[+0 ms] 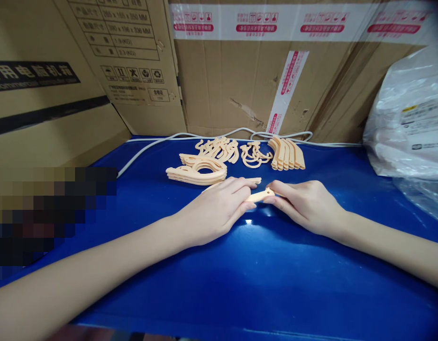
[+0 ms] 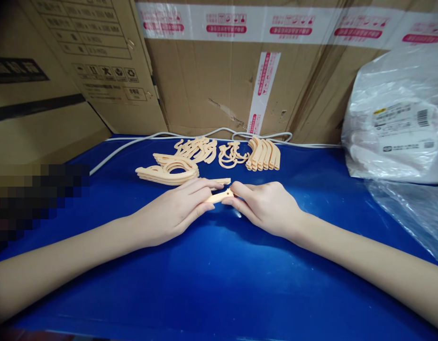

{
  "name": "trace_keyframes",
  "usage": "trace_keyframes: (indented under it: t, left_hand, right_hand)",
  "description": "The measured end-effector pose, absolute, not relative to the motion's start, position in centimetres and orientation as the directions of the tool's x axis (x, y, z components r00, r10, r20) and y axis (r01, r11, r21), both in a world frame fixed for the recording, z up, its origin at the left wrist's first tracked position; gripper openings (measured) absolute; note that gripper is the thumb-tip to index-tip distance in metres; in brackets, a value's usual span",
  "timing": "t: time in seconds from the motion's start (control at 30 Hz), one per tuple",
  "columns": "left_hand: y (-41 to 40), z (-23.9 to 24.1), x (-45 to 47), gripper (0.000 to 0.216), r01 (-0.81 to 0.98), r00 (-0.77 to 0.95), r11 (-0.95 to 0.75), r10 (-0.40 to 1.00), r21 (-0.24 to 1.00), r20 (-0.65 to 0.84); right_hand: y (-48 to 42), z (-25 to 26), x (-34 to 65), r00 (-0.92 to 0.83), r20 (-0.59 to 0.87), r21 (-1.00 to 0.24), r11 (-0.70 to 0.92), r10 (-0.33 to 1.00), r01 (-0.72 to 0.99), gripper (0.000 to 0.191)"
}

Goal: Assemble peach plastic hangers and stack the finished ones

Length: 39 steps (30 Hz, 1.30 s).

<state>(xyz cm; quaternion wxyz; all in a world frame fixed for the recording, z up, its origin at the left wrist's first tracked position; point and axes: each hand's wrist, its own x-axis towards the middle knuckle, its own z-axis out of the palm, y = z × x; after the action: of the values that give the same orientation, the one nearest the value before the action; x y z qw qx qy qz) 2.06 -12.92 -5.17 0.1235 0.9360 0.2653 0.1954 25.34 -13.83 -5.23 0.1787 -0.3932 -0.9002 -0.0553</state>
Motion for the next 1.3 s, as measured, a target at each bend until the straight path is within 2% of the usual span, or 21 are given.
trace_keyframes:
  t: [0.23, 0.43, 1.07, 1.3]
  left_hand:
    - [-12.88, -5.23, 2.14, 0.033, 0.435, 0.783, -0.829, 0.541, 0.352, 0.308]
    - [-12.77, -5.22, 2.08, 0.035, 0.42, 0.793, -0.844, 0.521, 0.334, 0.317]
    - [-12.42, -5.53, 1.73, 0.038, 0.401, 0.842, -0.877, 0.467, 0.267, 0.27]
    - [-12.46, -5.61, 1.77, 0.039, 0.404, 0.841, -0.871, 0.473, 0.278, 0.261]
  right_hand:
    - [-14.11, -5.16, 25.2, -0.651, 0.429, 0.087, 0.689, 0.626, 0.719, 0.051]
    - [-14.18, -5.16, 25.26, -0.643, 0.42, 0.097, 0.673, 0.641, 0.734, 0.052]
    - [-14.31, -5.42, 25.31, -0.678, 0.492, 0.182, 0.697, 0.546, 0.694, 0.042]
    - [-14.25, -5.54, 25.43, -0.682, 0.505, 0.193, 0.701, 0.529, 0.686, 0.04]
